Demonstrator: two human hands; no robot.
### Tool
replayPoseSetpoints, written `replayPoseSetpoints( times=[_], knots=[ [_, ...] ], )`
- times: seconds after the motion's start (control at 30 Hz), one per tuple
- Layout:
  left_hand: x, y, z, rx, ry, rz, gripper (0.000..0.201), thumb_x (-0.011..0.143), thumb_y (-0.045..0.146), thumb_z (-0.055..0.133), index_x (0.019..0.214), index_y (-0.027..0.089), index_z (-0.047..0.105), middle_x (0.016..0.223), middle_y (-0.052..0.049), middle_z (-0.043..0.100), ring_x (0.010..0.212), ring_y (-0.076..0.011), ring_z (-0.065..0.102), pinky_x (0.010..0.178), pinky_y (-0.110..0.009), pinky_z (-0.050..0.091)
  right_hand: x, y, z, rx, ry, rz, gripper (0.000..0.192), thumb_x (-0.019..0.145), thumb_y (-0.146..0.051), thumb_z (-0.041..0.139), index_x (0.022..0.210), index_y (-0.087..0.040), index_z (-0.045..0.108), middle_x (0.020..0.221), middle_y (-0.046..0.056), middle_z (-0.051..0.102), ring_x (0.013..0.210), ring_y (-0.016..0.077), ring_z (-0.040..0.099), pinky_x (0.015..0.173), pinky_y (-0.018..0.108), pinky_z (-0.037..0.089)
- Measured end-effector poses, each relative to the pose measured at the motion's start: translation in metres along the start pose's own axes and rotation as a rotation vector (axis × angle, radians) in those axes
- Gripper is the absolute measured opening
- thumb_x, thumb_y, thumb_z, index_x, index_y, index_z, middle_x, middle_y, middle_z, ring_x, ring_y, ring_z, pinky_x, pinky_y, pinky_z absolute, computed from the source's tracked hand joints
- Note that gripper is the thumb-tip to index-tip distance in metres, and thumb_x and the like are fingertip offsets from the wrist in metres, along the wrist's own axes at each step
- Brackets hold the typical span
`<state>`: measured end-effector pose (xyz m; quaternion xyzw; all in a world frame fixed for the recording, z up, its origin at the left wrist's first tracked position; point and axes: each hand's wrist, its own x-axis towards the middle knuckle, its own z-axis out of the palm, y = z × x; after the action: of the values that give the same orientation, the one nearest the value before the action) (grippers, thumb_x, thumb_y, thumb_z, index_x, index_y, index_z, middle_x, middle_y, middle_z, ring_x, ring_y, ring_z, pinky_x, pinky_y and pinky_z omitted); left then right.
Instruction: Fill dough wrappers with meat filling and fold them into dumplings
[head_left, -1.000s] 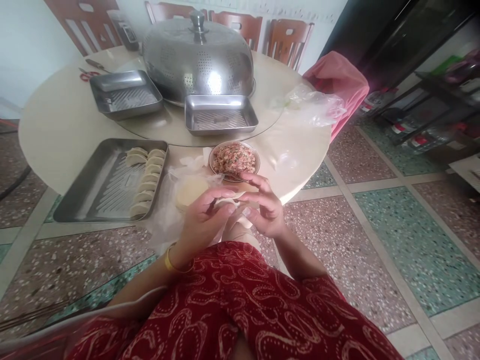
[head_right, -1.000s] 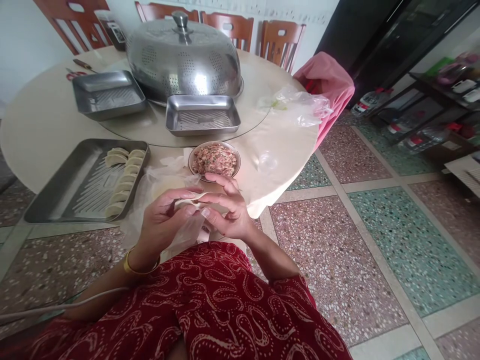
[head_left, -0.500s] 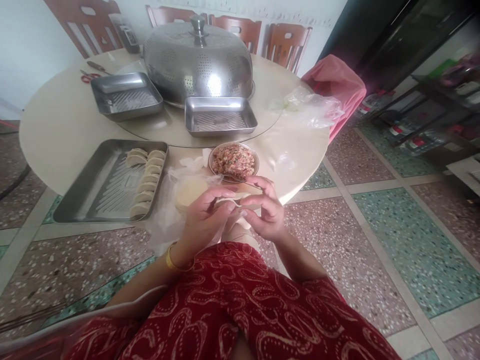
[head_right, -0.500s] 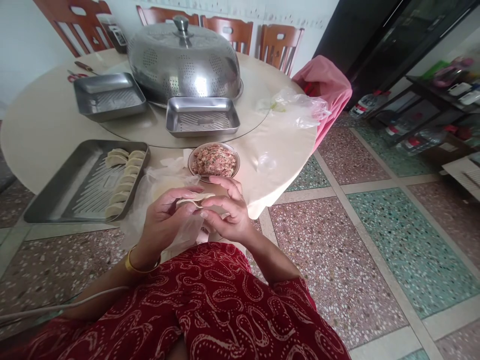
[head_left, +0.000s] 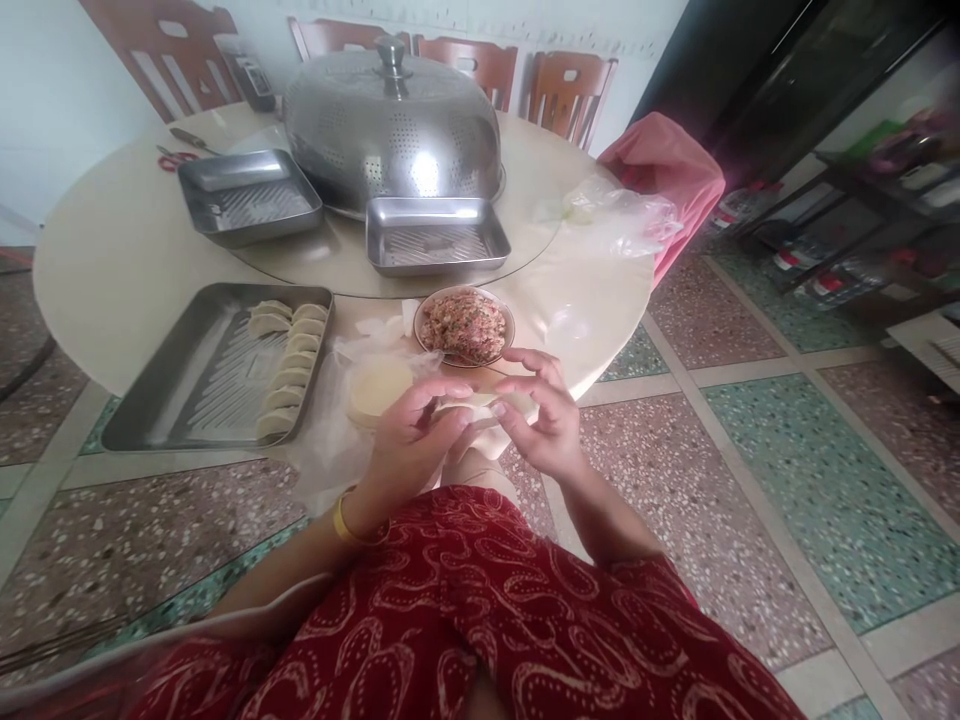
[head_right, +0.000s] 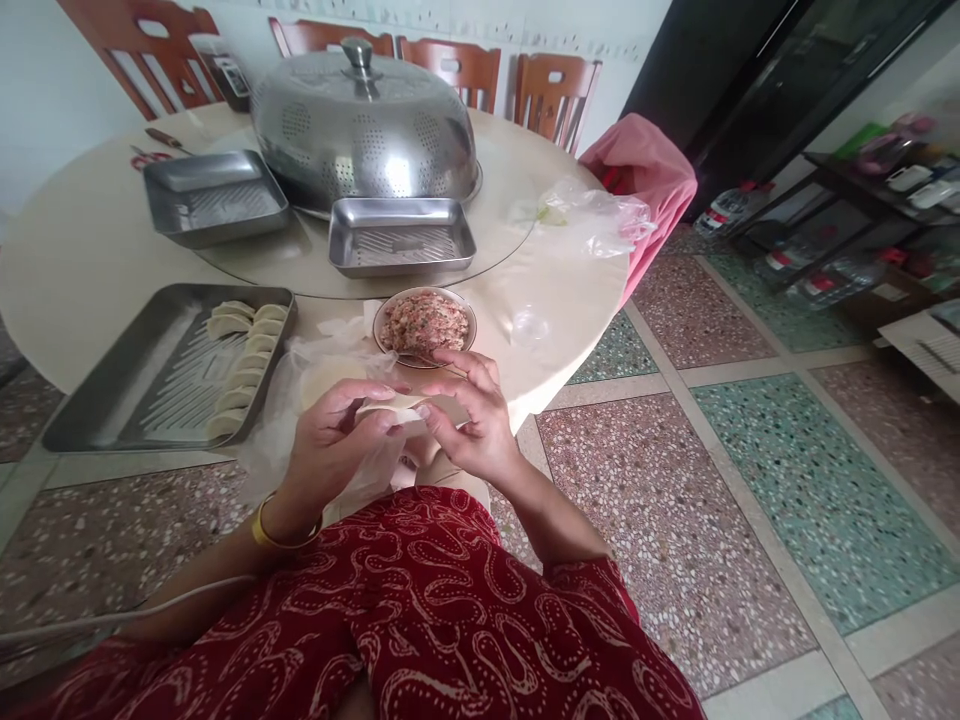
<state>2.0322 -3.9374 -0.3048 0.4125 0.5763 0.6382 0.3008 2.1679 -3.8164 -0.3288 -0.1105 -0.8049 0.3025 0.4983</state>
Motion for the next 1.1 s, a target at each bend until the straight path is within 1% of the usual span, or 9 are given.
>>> replayPoseSetpoints(
  times=[0.1, 0.23, 0.4, 0.53, 0.63, 0.77, 0.87, 0.93, 1.1],
  knots=[
    [0.002, -0.001, -0.001, 0.048, -0.039, 0.052, 0.008, 0.083, 0.023, 0.067, 0.091, 0.021, 0.067, 0.114, -0.005, 0.069, 0.1, -0.0146, 0.066, 0.077, -0.023, 0.054, 0.0, 0.0, -0.001, 0.002, -0.01, 0.043, 0.008, 0.088, -0.021, 0.066, 0.093, -0.027, 0.065, 0.124, 0.002, 0.063, 0.118, 0.0241, 0.056, 0.097, 0.051, 0.05],
    [0.004, -0.001, -0.001, 0.144, -0.117, 0.076, 0.007, 0.083, 0.023, 0.064, 0.089, 0.021, 0.067, 0.109, -0.004, 0.068, 0.096, -0.0146, 0.066, 0.076, -0.024, 0.053, 0.002, -0.004, -0.001, 0.068, -0.04, 0.081, 0.008, 0.089, -0.021, 0.065, 0.093, -0.028, 0.064, 0.122, 0.002, 0.064, 0.117, 0.0243, 0.058, 0.096, 0.05, 0.051],
    [0.004, 0.002, -0.001, 0.17, -0.141, 0.056, 0.007, 0.084, 0.025, 0.062, 0.09, 0.021, 0.065, 0.1, -0.003, 0.069, 0.088, -0.0127, 0.065, 0.078, -0.024, 0.052, 0.003, -0.01, -0.002, -0.029, -0.083, -0.01, 0.015, 0.089, -0.019, 0.06, 0.098, -0.03, 0.065, 0.126, 0.002, 0.062, 0.119, 0.0273, 0.055, 0.097, 0.051, 0.051],
    [0.002, 0.003, -0.001, 0.162, -0.134, 0.014, 0.008, 0.084, 0.028, 0.063, 0.089, 0.021, 0.064, 0.092, -0.002, 0.07, 0.083, -0.0127, 0.065, 0.074, -0.024, 0.053, 0.002, -0.009, -0.002, -0.064, -0.082, -0.065, 0.018, 0.087, -0.02, 0.058, 0.099, -0.031, 0.066, 0.126, 0.001, 0.062, 0.114, 0.028, 0.057, 0.095, 0.053, 0.052],
    [0.002, 0.002, -0.001, 0.222, -0.099, -0.025, 0.015, 0.083, 0.031, 0.066, 0.095, 0.022, 0.066, 0.09, -0.001, 0.071, 0.079, -0.0132, 0.065, 0.07, -0.025, 0.053, 0.002, -0.007, -0.002, -0.042, -0.098, -0.106, 0.022, 0.085, -0.017, 0.055, 0.098, -0.03, 0.066, 0.126, 0.0, 0.061, 0.114, 0.0268, 0.057, 0.092, 0.053, 0.053],
    [0.003, 0.002, 0.001, 0.273, -0.07, 0.063, 0.018, 0.082, 0.027, 0.065, 0.099, 0.022, 0.07, 0.096, -0.002, 0.073, 0.084, -0.0141, 0.068, 0.074, -0.026, 0.055, 0.003, -0.007, -0.004, -0.005, -0.119, -0.147, 0.028, 0.083, -0.013, 0.056, 0.102, -0.031, 0.068, 0.128, 0.0, 0.061, 0.117, 0.0243, 0.056, 0.097, 0.05, 0.051],
    [0.003, 0.004, 0.003, 0.272, -0.038, 0.146, 0.01, 0.082, 0.023, 0.064, 0.091, 0.021, 0.07, 0.098, -0.003, 0.073, 0.087, -0.0142, 0.068, 0.075, -0.025, 0.056, 0.001, -0.007, -0.006, 0.031, -0.089, -0.072, 0.022, 0.086, -0.019, 0.062, 0.104, -0.031, 0.069, 0.124, 0.002, 0.064, 0.114, 0.0248, 0.059, 0.094, 0.05, 0.052],
    [0.004, 0.005, 0.003, 0.276, -0.021, 0.162, 0.008, 0.083, 0.021, 0.063, 0.088, 0.021, 0.07, 0.099, -0.003, 0.072, 0.088, -0.0143, 0.068, 0.076, -0.026, 0.056, -0.002, -0.007, -0.007, 0.048, -0.048, -0.002, 0.019, 0.086, -0.023, 0.065, 0.104, -0.03, 0.068, 0.121, 0.003, 0.066, 0.113, 0.0256, 0.06, 0.092, 0.05, 0.054],
    [0.006, 0.005, 0.005, 0.295, -0.035, 0.091, 0.011, 0.084, 0.023, 0.06, 0.09, 0.021, 0.069, 0.098, -0.003, 0.072, 0.091, -0.0152, 0.067, 0.08, -0.027, 0.056, -0.009, -0.005, -0.009, 0.033, -0.059, 0.121, 0.015, 0.085, -0.021, 0.067, 0.099, -0.027, 0.067, 0.116, 0.005, 0.066, 0.111, 0.0239, 0.062, 0.09, 0.048, 0.056]
  ],
)
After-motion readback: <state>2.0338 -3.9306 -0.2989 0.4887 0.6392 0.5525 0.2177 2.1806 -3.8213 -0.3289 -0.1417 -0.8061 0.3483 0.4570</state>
